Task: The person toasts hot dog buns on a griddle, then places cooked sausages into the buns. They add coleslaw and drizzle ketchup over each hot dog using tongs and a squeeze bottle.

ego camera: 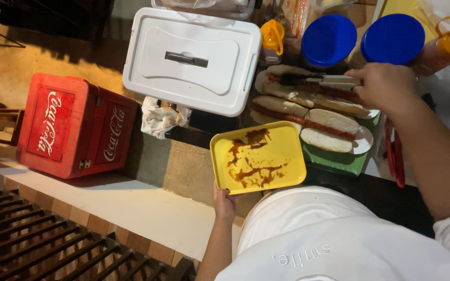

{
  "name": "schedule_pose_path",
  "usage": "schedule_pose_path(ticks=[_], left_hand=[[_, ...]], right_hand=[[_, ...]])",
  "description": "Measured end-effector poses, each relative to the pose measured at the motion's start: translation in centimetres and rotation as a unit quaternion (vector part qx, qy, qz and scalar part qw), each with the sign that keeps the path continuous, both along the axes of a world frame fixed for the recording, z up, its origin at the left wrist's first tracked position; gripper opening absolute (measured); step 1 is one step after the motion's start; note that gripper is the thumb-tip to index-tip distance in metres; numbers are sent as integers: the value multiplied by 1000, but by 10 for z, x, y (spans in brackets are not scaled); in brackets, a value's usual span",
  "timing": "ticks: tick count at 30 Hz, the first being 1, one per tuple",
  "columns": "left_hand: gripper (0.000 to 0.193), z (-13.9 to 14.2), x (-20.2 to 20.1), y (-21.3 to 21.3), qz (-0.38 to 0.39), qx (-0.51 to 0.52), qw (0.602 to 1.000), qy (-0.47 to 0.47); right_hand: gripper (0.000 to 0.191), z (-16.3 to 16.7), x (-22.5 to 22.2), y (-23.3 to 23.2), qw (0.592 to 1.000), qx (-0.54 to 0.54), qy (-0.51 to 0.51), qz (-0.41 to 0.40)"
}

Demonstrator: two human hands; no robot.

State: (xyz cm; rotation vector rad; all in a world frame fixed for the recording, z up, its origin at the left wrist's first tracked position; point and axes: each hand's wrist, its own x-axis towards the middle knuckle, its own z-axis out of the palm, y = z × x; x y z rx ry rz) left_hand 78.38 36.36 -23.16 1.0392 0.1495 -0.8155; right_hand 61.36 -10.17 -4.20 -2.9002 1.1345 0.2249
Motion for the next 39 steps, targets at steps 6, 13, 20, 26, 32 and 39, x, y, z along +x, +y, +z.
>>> schedule_pose_path(ticks=[6,13,20,26,32,39], left_hand=[[67,30,0,5,23,8,1000,9],[58,47,3,13,13,-14,999,-38],[64,48,7,24,19,-48,997,-51],[54,85,37,4,0,-129,989,-75],[43,142,190,-53,-59,-131,979,-147],[47,149,347,-110,-117,2,975,-187]], right_hand=[[51,0,-9,3,1000,17,-2,-15],[45,7,2,15,998,43,30,-43],[55,13,-52,29,963,194,-116,-146],[59,18,-103,74,940,156,-301,-38],[73,52,-29,115,935,226,-273,-17],[63,83,138,138,957,135,-234,101]])
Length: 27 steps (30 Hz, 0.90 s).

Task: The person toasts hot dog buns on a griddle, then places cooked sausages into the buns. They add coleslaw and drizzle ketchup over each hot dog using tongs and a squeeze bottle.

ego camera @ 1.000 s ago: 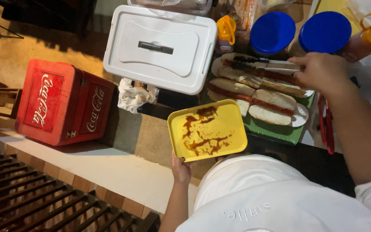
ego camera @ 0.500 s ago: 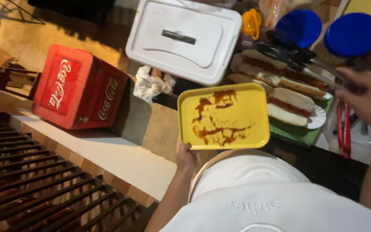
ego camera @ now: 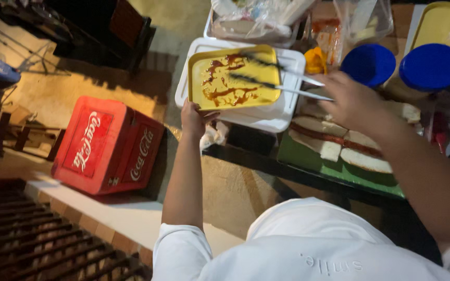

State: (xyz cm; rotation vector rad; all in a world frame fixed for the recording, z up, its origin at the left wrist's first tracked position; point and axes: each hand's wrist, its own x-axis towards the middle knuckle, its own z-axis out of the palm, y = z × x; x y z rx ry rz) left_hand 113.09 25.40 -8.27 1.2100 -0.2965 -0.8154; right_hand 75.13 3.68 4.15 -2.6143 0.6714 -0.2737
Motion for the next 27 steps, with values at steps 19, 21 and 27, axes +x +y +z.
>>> schedule_pose_path(ticks=[19,21,27], left_hand=[[55,-14,98,11,115,18,993,31],[55,-8,82,14,101,14,994,-38],[60,5,36,21,130,55,962,-232]], right_hand=[[66,-75,172,39,975,-171,-120,-70],[67,-69,144,52,970,-154,-179,-60],[63,-110,-21,100,973,-105,-200,47]])
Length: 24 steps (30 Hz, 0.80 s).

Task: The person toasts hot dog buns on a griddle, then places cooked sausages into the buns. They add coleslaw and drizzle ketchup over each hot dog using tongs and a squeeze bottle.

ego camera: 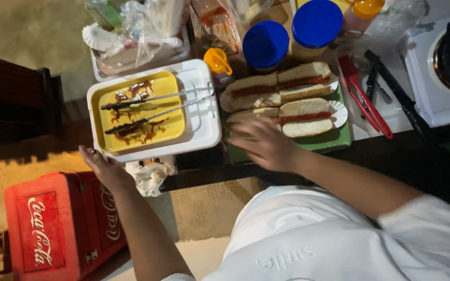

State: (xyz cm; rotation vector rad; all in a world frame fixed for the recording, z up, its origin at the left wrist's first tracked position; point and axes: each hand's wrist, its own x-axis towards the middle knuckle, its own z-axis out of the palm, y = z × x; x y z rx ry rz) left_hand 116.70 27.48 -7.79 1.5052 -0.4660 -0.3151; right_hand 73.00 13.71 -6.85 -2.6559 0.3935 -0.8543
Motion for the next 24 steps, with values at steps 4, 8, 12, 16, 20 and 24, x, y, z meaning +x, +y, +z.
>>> schedule_pose_path(ticks=[4,8,12,16,20,24], left_hand=[[37,-34,-82,10,48,-115,961,-245],[39,-87,-210,37,-331,56,923,-185],[52,-127,-279,23,-440,316,730,-416],[55,-152,-285,16,-382,218,758,-482],[49,-171,-282,23,-378,220,776,-455],[47,-182,-287,12,-375,260,766,-453]], right_hand=[[38,-52,-112,25,987,52,111,-100],[35,-101,-184,36,956,36,193,-219],[39,-136,-217,25,938,15,230,-260],[25,-143,-228,19,935,52,263,-232],[29,-128,-231,18,936,79,267,-218],[26,-114,-229,-4,882,120,360,-281]])
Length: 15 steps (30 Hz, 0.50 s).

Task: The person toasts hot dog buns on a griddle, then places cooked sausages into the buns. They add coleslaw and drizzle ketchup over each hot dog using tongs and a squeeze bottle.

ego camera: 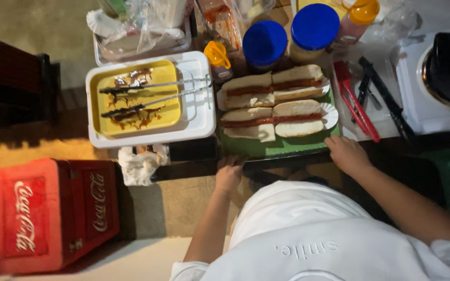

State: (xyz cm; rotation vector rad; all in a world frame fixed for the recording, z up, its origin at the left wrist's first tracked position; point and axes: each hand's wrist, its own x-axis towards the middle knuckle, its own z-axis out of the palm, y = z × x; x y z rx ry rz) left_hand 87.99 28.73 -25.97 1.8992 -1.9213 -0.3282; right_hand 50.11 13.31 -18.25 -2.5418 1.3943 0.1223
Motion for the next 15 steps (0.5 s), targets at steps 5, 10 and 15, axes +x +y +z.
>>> schedule_pose_path(ticks=[5,10,15], left_hand=[[51,7,-10,-1,11,-80,997,6],[47,14,-17,1,14,-100,995,12],[47,15,-24,-8,34,-81,996,14]], right_hand=[[28,5,-11,-24,996,44,13,75],[31,10,-18,-27,989,96,61,93],[29,22,-19,-34,986,128,53,93]])
